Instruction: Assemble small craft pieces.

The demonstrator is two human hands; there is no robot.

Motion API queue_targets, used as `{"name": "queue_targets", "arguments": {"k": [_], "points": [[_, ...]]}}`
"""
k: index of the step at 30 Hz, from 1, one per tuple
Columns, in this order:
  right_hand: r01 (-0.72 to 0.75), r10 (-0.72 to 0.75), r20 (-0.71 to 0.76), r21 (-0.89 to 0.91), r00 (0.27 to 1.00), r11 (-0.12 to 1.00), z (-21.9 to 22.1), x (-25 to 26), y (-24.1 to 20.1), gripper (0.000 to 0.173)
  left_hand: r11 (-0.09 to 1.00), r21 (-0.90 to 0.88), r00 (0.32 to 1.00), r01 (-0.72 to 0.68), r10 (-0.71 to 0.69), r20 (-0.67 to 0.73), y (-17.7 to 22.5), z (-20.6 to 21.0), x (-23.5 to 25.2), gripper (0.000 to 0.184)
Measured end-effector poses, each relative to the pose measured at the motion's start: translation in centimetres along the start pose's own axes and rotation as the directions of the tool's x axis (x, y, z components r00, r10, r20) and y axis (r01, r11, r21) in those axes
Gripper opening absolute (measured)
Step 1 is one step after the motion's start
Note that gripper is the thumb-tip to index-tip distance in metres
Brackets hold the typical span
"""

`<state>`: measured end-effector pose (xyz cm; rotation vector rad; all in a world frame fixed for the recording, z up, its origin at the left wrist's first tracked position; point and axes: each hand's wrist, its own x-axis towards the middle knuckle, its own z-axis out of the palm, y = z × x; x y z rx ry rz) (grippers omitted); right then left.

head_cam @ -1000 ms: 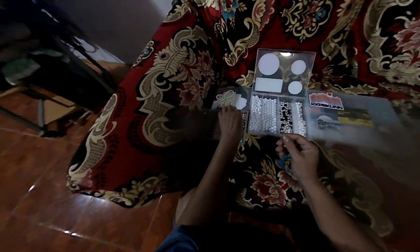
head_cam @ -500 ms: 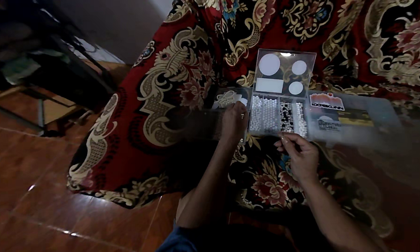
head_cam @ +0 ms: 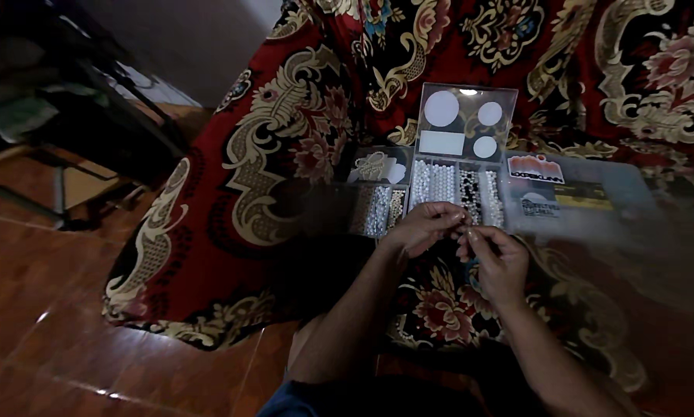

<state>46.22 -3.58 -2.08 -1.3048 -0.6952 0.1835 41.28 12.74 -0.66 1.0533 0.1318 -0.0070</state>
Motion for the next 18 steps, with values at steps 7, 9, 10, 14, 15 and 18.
{"name": "queue_targets", "arguments": {"k": [7, 9, 10, 14, 15, 18], "points": [[-0.003, 0.002, 0.025, 0.023, 1.0, 1.0, -0.12, -0.03, 0.12, 0.013, 1.0, 0.008, 0.999, 0.027, -0.027, 0.019, 0.02, 0.1, 0.09, 0.021], [-0.006, 0.005, 0.032, 0.018, 0.999, 1.0, -0.15, -0.05, 0.11, 0.013, 0.999, 0.008, 0.999, 0.036, -0.036, 0.022, 0.03, 0.14, 0.07, 0.022], [-0.008, 0.008, 0.035, 0.015, 0.999, 1.0, -0.16, -0.04, 0.09, 0.013, 0.999, 0.007, 0.999, 0.04, -0.04, 0.024, 0.03, 0.16, 0.05, 0.022], [-0.026, 0.026, 0.027, 0.02, 0.999, 0.999, -0.07, -0.03, 0.02, 0.014, 0.999, 0.003, 0.998, 0.044, -0.044, 0.038, -0.12, 0.09, 0.08, 0.024], [-0.03, 0.03, 0.025, 0.021, 0.999, 0.999, -0.05, -0.02, 0.02, 0.014, 0.999, -0.001, 0.998, 0.045, -0.045, 0.041, -0.19, 0.1, 0.09, 0.024], [-0.047, 0.046, 0.022, 0.028, 0.999, 0.999, -0.04, 0.02, 0.07, 0.015, 0.999, 0.003, 0.998, 0.051, -0.051, 0.032, -0.32, 0.27, 0.15, 0.025]]}}
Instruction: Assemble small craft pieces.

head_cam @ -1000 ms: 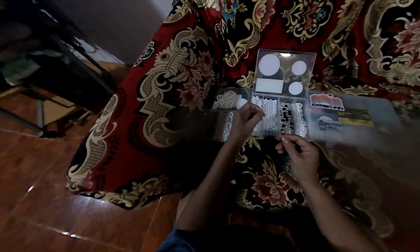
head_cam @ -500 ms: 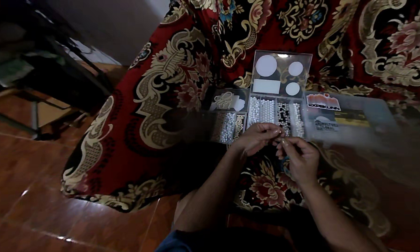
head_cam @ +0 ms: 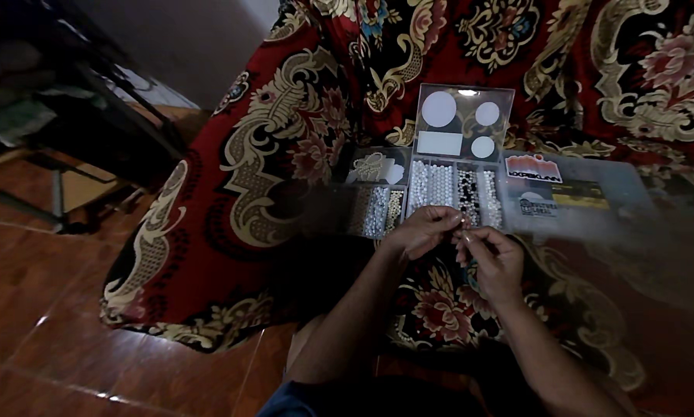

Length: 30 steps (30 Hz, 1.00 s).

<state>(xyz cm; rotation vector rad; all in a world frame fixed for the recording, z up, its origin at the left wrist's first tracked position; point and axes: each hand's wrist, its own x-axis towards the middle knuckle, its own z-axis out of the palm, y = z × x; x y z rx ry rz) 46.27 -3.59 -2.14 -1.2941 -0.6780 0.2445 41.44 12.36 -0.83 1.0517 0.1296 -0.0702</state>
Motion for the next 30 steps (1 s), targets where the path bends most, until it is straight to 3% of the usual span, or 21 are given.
{"name": "queue_targets", "arguments": {"k": [30], "points": [[-0.095, 0.094, -0.036, -0.018, 0.995, 0.995, 0.16, 0.04, -0.12, 0.016, 1.0, 0.003, 0.998, 0.018, -0.018, -0.057, -0.2, 0.47, 0.06, 0.021]]}}
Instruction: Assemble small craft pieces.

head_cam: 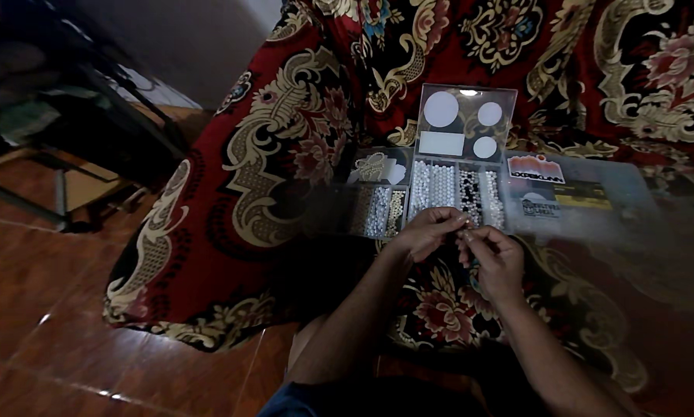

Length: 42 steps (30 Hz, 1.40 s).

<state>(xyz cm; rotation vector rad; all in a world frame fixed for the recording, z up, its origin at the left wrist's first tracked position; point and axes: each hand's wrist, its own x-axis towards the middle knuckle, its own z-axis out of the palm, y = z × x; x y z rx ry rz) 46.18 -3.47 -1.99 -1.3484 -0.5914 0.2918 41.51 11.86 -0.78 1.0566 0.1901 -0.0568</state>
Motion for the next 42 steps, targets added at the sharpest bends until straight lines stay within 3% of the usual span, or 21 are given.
{"name": "queue_targets", "arguments": {"k": [30, 37, 42], "points": [[0.063, -0.063, 0.005, -0.006, 0.998, 0.998, -0.1, 0.2, 0.4, 0.015, 0.98, 0.175, 0.996, -0.091, 0.091, 0.01, 1.0, -0.7, -0.3, 0.019], [0.047, -0.047, 0.003, -0.026, 0.999, 0.999, 0.0, 0.1, 0.2, 0.015, 0.973, 0.169, 0.988, -0.157, 0.157, 0.01, 0.7, -0.6, -0.1, 0.009], [0.009, -0.01, 0.018, 0.062, 1.0, 0.998, -0.3, 0.2, 0.6, 0.025, 0.97, 0.183, 0.984, -0.159, 0.17, -0.044, 0.8, -0.5, -0.2, 0.011]]}}
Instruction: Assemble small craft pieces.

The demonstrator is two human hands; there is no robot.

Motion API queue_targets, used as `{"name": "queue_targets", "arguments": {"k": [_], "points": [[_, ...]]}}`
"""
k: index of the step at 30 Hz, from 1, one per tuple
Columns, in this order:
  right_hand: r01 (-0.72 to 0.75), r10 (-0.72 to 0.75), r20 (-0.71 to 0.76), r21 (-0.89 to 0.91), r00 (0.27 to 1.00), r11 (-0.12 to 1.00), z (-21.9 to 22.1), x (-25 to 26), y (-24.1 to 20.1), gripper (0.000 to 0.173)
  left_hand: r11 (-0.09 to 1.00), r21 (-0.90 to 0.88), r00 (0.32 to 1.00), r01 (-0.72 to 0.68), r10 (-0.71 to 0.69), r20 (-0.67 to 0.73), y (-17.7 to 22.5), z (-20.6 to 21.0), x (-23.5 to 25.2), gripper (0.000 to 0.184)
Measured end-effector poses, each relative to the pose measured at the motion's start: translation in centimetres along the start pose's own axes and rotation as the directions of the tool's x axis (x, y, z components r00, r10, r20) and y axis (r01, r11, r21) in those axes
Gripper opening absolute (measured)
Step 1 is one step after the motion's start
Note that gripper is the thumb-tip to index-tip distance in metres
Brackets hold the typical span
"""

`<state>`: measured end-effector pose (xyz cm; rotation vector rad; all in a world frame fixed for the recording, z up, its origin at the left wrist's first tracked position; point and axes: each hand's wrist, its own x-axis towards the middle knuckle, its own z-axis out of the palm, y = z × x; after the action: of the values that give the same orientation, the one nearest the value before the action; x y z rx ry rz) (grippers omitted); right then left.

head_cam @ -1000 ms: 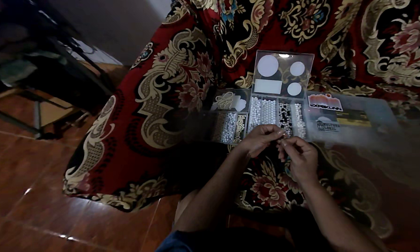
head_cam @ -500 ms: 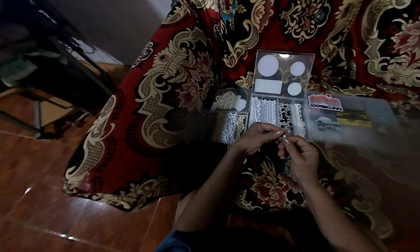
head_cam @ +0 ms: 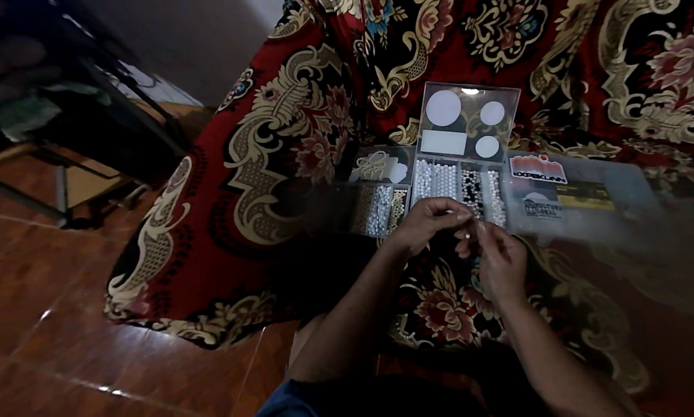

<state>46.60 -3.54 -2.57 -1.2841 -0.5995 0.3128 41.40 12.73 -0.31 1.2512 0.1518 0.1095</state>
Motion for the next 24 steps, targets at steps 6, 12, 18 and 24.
{"name": "queue_targets", "arguments": {"k": [6, 12, 18, 24], "points": [[0.006, -0.006, 0.013, -0.008, 1.0, 1.0, 0.2, 0.1, 0.0, 0.017, 1.0, -0.029, 1.0, -0.007, 0.007, 0.007, 0.1, 0.1, -0.1, 0.01], [0.029, -0.032, -0.026, -0.109, 0.999, 0.994, 0.2, 0.1, -0.3, 0.013, 0.877, 0.452, 0.96, -0.165, 0.248, -0.13, 1.8, -3.1, -0.2, 0.015], [0.06, -0.067, -0.069, -0.104, 0.995, 0.993, -0.2, 0.5, -0.4, 0.015, 0.394, 0.885, 0.852, 0.246, 0.348, -0.392, 3.3, -6.9, -1.6, 0.011], [0.073, -0.086, -0.148, -0.088, 0.985, 0.993, -1.2, 1.1, -0.8, 0.016, 0.23, 0.909, 0.898, 0.348, 0.195, -0.394, 2.3, -5.9, -0.8, 0.014]]}}
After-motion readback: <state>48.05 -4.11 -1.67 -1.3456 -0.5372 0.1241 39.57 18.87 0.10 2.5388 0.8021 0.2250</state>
